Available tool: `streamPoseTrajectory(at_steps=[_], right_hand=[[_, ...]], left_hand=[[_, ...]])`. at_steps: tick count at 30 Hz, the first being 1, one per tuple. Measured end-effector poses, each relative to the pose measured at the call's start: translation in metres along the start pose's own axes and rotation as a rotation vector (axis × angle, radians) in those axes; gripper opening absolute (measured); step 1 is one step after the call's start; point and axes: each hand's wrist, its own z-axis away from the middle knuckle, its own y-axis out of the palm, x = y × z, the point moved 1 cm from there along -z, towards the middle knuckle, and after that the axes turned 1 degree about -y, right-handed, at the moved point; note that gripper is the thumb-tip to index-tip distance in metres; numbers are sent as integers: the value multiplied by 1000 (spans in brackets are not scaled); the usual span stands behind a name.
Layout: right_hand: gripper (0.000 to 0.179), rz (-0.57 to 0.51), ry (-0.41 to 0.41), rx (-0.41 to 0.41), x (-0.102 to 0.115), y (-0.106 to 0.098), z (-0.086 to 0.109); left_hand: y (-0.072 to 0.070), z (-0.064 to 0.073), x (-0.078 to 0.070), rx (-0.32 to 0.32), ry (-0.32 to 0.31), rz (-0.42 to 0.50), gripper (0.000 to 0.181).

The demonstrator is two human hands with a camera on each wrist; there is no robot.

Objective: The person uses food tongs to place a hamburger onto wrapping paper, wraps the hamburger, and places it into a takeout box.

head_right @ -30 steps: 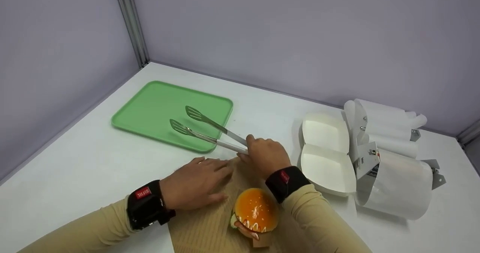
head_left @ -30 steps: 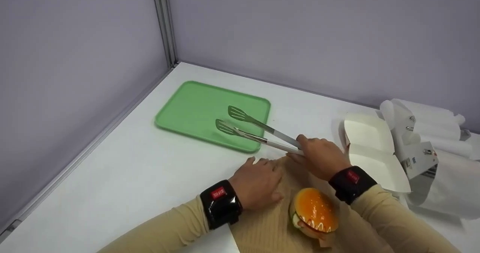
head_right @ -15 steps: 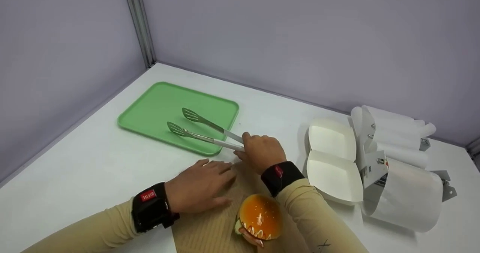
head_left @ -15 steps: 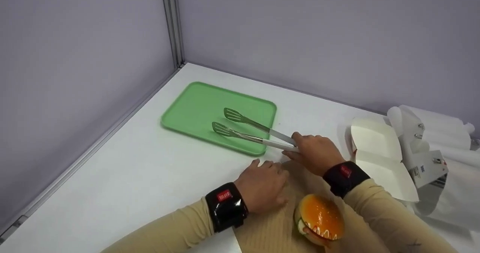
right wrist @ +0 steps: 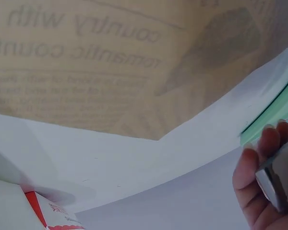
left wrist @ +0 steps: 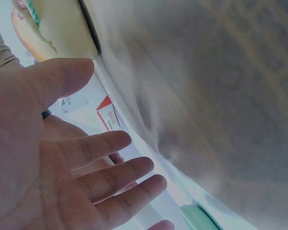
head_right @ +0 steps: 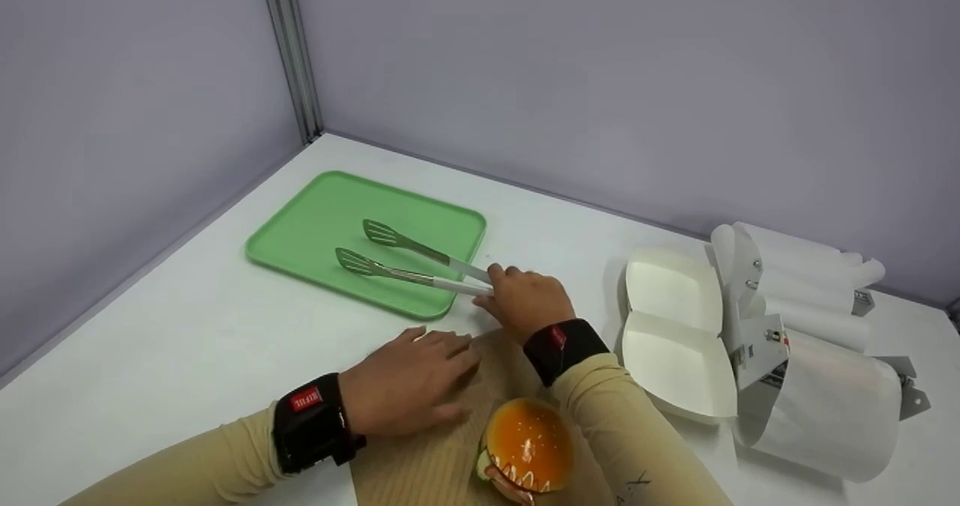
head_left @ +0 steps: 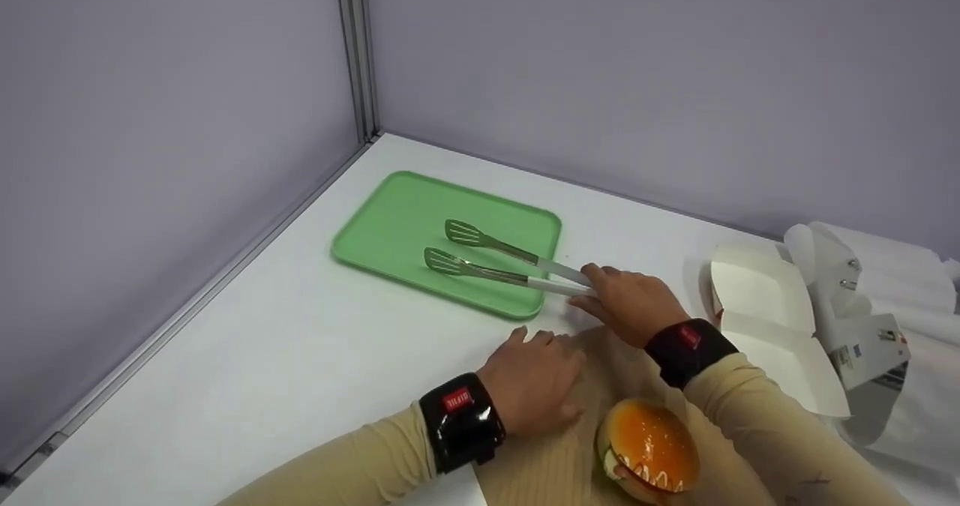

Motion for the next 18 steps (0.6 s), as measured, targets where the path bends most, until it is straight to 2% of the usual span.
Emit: streamPoseTrajectory(at_steps=[9, 18], right_hand=[[44, -5, 46, 6, -13, 5, -1], [49, 19, 92, 36, -19, 12, -1]], left_hand=[[-1, -3, -3, 29, 2, 8, 64], [1, -3, -6, 31, 4, 2, 61]])
